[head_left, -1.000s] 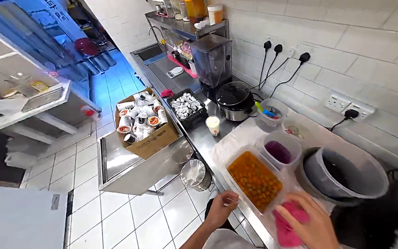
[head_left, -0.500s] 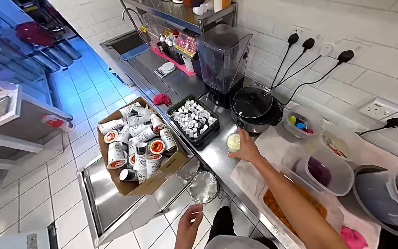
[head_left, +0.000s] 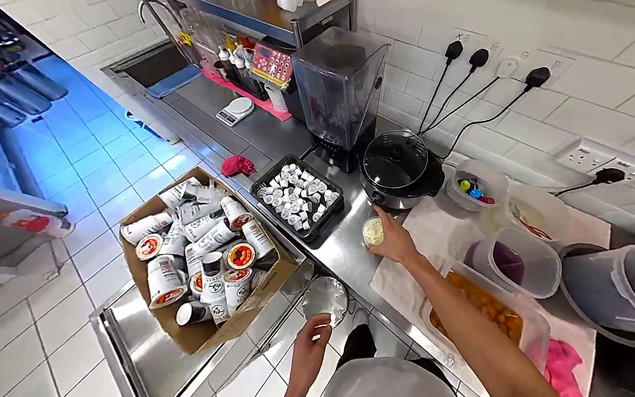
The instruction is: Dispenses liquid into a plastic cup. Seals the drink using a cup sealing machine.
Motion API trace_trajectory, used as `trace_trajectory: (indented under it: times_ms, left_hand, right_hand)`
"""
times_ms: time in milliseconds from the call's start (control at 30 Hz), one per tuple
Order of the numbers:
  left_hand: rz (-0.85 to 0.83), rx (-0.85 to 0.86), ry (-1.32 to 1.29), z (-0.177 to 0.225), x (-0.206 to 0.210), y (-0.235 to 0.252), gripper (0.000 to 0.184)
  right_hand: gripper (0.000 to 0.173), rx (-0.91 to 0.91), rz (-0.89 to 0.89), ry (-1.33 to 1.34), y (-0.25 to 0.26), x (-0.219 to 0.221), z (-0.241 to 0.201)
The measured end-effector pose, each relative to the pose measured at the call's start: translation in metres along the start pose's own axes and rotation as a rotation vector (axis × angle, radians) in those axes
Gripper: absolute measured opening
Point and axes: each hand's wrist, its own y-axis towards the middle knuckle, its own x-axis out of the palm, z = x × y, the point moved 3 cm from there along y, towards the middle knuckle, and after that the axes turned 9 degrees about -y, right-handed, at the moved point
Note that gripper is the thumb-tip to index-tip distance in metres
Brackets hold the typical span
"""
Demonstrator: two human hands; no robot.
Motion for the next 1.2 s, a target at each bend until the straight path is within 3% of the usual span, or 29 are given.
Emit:
trace_trajectory:
  times_ms: [300, 533, 700, 967, 1200]
  left_hand:
    - [-0.216, 0.062, 0.089, 0.033, 0.032, 0.048, 0.027]
    - [-0.537, 0.145, 0.15, 0.065, 0.097, 0.068, 0.028]
    - [-0.744, 0.18, 0.207, 0.073, 0.163, 0.059, 0.027]
    - [-0.904, 0.215, 0.247, 0.073, 0.259, 0.005, 0.024]
    - [-1.025, 0.142, 0.305, 0.041, 0.315, -0.055, 0.028]
  right_hand:
    - [0.118, 0.034, 0.078, 0.05, -0.067, -0.074, 0.012]
    - [0.112, 0.134, 0.258, 0.038, -0.182, -0.164, 0.061]
    - [0.1, 0.249, 0.38, -0.022, -0.283, -0.202, 0.111]
    - [0.087, 0.528, 0.493, -0.04, -0.43, -0.177, 0.229]
    - [0.075, 0.617, 0.498, 0.0, -0.505, -0.115, 0.335]
